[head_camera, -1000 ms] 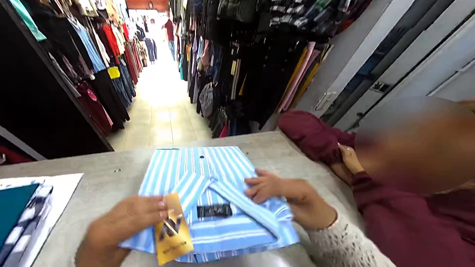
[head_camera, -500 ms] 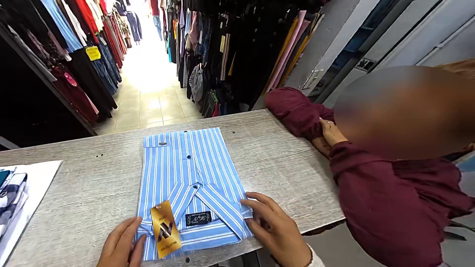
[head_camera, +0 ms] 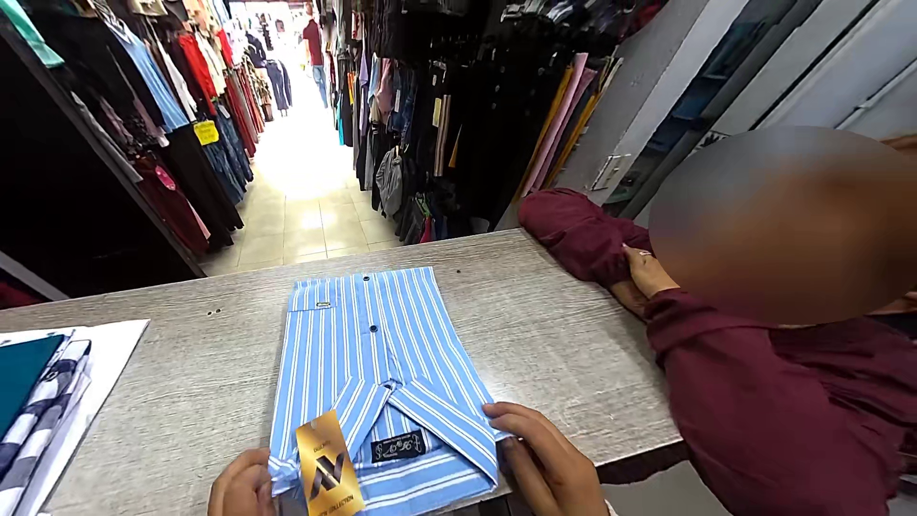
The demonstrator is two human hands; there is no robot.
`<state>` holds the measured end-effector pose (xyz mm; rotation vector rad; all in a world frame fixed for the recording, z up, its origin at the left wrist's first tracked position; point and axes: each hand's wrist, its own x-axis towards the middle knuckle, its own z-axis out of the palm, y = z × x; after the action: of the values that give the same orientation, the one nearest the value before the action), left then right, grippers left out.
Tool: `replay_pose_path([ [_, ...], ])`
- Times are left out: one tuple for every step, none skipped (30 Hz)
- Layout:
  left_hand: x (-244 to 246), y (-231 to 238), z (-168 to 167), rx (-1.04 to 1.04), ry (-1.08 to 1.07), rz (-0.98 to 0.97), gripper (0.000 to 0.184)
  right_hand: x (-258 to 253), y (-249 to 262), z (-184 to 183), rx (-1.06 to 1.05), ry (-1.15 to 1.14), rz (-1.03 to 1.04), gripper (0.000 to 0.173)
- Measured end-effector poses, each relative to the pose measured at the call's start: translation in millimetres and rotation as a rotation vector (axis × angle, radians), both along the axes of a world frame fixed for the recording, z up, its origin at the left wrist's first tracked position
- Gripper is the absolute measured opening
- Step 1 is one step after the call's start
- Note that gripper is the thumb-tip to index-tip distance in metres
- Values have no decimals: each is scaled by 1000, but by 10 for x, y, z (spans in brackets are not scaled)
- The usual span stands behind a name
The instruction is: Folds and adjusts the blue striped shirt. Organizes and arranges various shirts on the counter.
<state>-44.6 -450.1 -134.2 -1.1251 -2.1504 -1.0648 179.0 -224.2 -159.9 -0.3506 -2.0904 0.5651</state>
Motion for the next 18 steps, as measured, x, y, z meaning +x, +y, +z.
replay_pose_path([
  [0,-44,-24,-9,17,-41,15,39,6,-8,0,-14,1,16],
  [-7,-105,-40,-23,-6,-95,15,87,12,-9,-5,-49,5,15],
  [-35,-173,-33,-39,-56,-144,13,140,20,9,-18,-100,11,15],
  [-80,-235,5,-51,-98,-165,11,185,35,59,-36,-145,24,18],
  [-132,-281,79,-69,-122,-161,13,209,60,136,-39,-172,32,22],
  [-179,-302,189,-93,-131,-152,17,207,84,228,-20,-184,28,29],
  [-205,-284,325,-123,-138,-152,23,168,94,323,13,-191,19,37],
  [-215,-229,451,-165,-150,-176,30,94,90,405,42,-206,11,44],
  [-221,-139,526,-224,-156,-217,42,-15,64,473,65,-235,9,52],
  [-221,-18,522,-302,-150,-261,57,-146,14,527,84,-278,20,62],
  [-199,119,444,-375,-137,-297,73,-284,-58,558,101,-326,44,71],
  [-152,249,312,-426,-127,-323,82,-412,-146,553,129,-369,73,75],
  [-107,343,147,-444,-102,-331,83,-512,-231,506,161,-401,110,73],
  [-78,381,19,-444,-54,-313,83,-571,-310,424,177,-432,142,67],
  [-72,370,-27,-442,-46,-311,82,-595,-378,345,163,-457,166,58],
  [-96,334,-15,-454,-81,-338,79,-601,-420,297,153,-473,161,51],
  [-142,307,32,-469,-146,-376,76,-591,-436,295,119,-487,165,47],
  [-208,307,103,-479,-218,-412,74,-579,-436,326,76,-500,173,46],
])
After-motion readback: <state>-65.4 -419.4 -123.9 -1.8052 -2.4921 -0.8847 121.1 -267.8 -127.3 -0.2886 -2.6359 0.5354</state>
